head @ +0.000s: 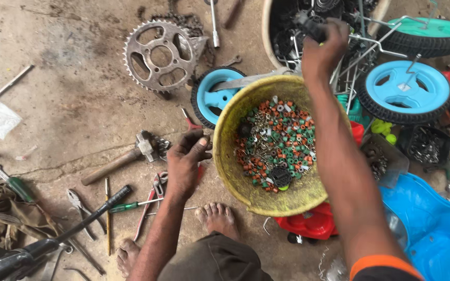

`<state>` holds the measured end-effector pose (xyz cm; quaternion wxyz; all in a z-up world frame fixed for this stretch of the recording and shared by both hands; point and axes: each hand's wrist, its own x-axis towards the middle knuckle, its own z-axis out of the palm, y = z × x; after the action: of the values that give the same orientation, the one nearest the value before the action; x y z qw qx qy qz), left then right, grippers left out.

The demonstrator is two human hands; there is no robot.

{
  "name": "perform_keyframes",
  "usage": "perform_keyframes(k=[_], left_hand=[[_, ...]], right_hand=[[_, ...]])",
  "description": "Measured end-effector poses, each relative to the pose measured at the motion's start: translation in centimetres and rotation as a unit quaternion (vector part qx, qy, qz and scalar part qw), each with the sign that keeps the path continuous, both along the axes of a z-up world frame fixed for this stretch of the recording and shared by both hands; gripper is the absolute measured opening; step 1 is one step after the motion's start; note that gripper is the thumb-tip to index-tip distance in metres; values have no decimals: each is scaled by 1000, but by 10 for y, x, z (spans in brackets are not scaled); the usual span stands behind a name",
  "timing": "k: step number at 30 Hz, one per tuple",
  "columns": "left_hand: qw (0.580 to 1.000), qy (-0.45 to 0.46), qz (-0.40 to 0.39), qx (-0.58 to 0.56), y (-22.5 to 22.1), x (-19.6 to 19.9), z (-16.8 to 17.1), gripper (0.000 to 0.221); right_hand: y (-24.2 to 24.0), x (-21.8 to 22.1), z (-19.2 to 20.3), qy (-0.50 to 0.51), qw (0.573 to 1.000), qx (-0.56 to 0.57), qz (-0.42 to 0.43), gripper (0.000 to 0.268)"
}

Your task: The person assembles a child's tricycle by attaching a red wheel to the frame, securing it with a hammer, and installing a black pedal. The person then inserts a metal rod into the handlebar stem and secures it with a nut.

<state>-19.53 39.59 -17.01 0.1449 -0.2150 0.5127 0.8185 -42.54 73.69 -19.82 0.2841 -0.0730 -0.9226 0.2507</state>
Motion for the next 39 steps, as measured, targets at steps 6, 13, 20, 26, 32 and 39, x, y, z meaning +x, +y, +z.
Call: perform_keyframes(k=[6, 13, 20, 26, 32, 39], left_hand=[[981, 41, -32, 185, 38, 16, 4, 76], [983, -40, 112, 138, 57, 57, -22, 57], [984, -69, 145, 72, 34, 58, -17, 53], [986, -63, 145, 61, 27, 49, -3, 49], [982, -57, 168, 68, 23, 51, -5, 49], [985, -70, 154, 39, 26, 52, -10, 53]], right_hand=[[-115, 195, 48, -112, 819, -541, 156, 29], [-164, 314, 49, -127, 966, -23, 225, 67], [-75, 288, -10, -224, 958, -170, 57, 12], [-35, 239, -61, -238, 966, 24, 100, 16], [-64, 207, -79, -141, 972, 78, 169, 12], [-77, 168, -71, -211, 901, 300, 231, 15]])
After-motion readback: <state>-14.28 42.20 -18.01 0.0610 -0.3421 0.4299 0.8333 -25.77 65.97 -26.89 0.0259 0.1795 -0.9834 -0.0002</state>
